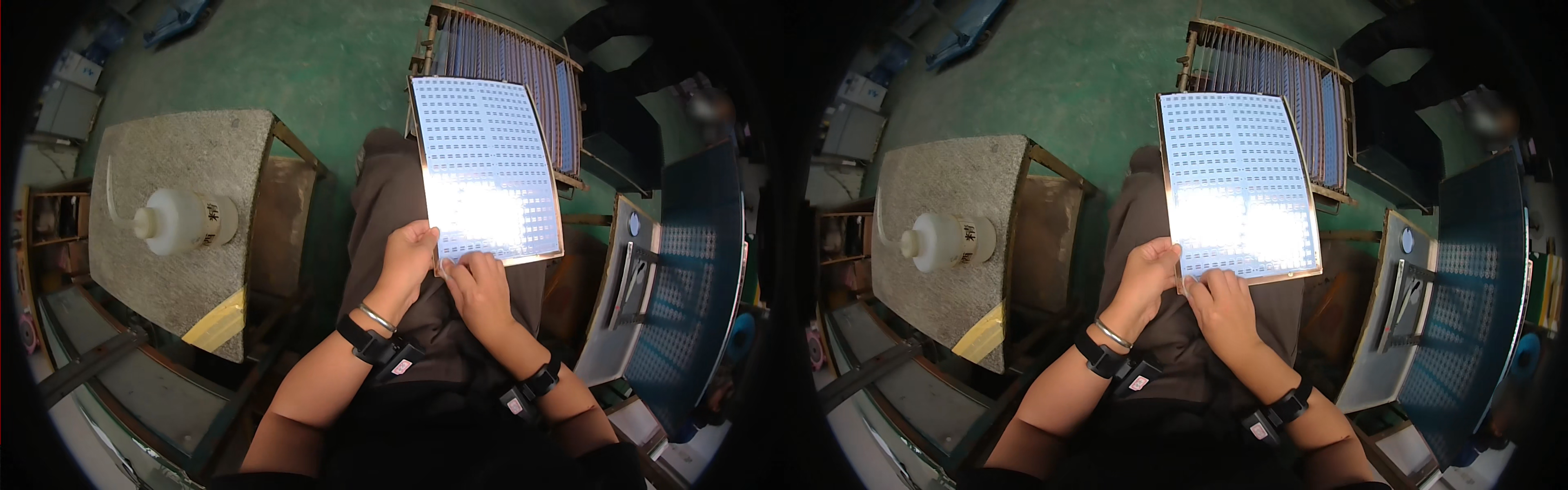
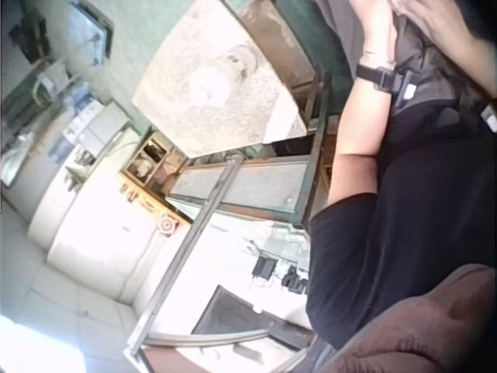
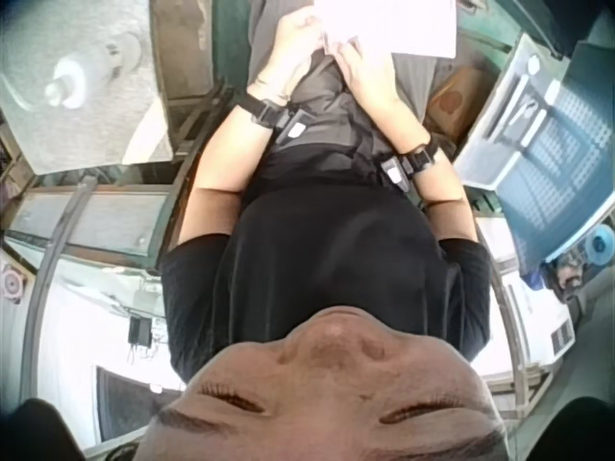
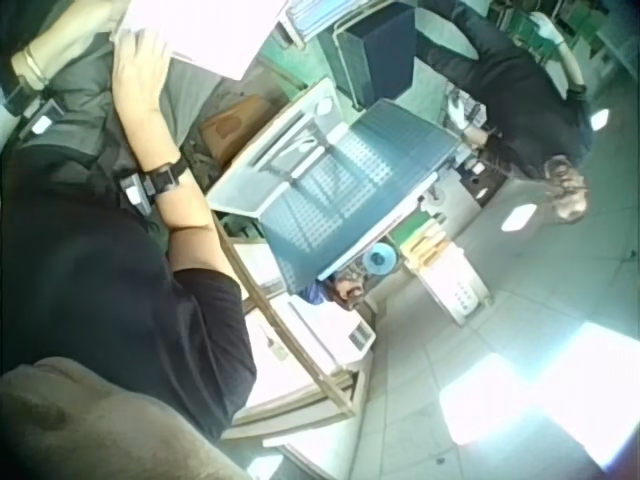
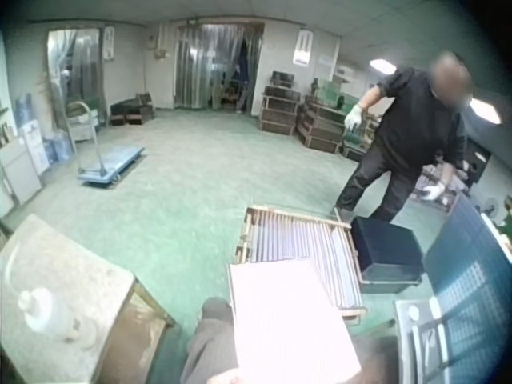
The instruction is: Clean a metal plate containing a grid of components using a cleaning cloth and liquid from a bottle.
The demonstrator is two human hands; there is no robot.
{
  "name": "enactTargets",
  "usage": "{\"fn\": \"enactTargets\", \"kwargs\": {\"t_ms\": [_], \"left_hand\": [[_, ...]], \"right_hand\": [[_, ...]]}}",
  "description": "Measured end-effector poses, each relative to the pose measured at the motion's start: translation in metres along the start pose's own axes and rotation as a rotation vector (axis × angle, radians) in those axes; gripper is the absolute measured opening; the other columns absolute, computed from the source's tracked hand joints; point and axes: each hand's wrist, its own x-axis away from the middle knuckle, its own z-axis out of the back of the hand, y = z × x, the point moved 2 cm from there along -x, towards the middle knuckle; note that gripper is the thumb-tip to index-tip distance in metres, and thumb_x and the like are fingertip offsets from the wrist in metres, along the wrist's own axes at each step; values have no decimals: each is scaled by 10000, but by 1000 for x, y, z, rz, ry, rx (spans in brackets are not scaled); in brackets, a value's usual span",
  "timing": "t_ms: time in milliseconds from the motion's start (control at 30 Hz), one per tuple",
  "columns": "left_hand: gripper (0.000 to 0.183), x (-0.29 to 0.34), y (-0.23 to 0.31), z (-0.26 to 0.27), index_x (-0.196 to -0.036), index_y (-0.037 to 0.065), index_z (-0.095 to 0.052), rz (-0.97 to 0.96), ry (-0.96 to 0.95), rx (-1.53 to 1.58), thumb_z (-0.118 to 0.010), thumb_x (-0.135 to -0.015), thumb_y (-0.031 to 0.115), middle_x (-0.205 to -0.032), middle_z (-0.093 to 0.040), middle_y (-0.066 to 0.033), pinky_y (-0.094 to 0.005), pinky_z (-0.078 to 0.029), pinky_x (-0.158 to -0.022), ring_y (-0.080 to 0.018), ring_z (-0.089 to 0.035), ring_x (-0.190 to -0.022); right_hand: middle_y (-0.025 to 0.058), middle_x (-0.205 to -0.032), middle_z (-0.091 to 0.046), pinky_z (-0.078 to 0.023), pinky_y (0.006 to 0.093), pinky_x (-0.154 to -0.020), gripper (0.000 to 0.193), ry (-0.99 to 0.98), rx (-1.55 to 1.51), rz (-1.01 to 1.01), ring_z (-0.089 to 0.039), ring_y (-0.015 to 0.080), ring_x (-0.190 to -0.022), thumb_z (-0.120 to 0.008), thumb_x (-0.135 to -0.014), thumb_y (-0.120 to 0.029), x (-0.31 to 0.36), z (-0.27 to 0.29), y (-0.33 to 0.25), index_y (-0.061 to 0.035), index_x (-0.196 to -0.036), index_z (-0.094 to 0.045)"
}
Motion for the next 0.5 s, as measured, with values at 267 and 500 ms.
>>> {"fn": "enactTargets", "kwargs": {"t_ms": [267,500], "left_hand": [[199,1,7,-1,-1030,-38,-592,43,-40,-47,-484,-952,109,-898,-638,-77,-259,-507,-671,-119,-615,-752],[172,3,8,-5,-986,-37,-593,21,7,-24,-475,-948,82,-829,-614,-48,-239,-480,-615,-87,-582,-702]], "right_hand": [[50,-787,-484,-385,340,-647,140,2,13,-29,-496,220,-741,-647,-787,-116,-7,-2,2,-66,-914,-617],[47,-779,-482,-384,338,-651,97,35,2,-11,-496,217,-742,-645,-800,-122,-12,1,3,-69,-878,-623]]}}
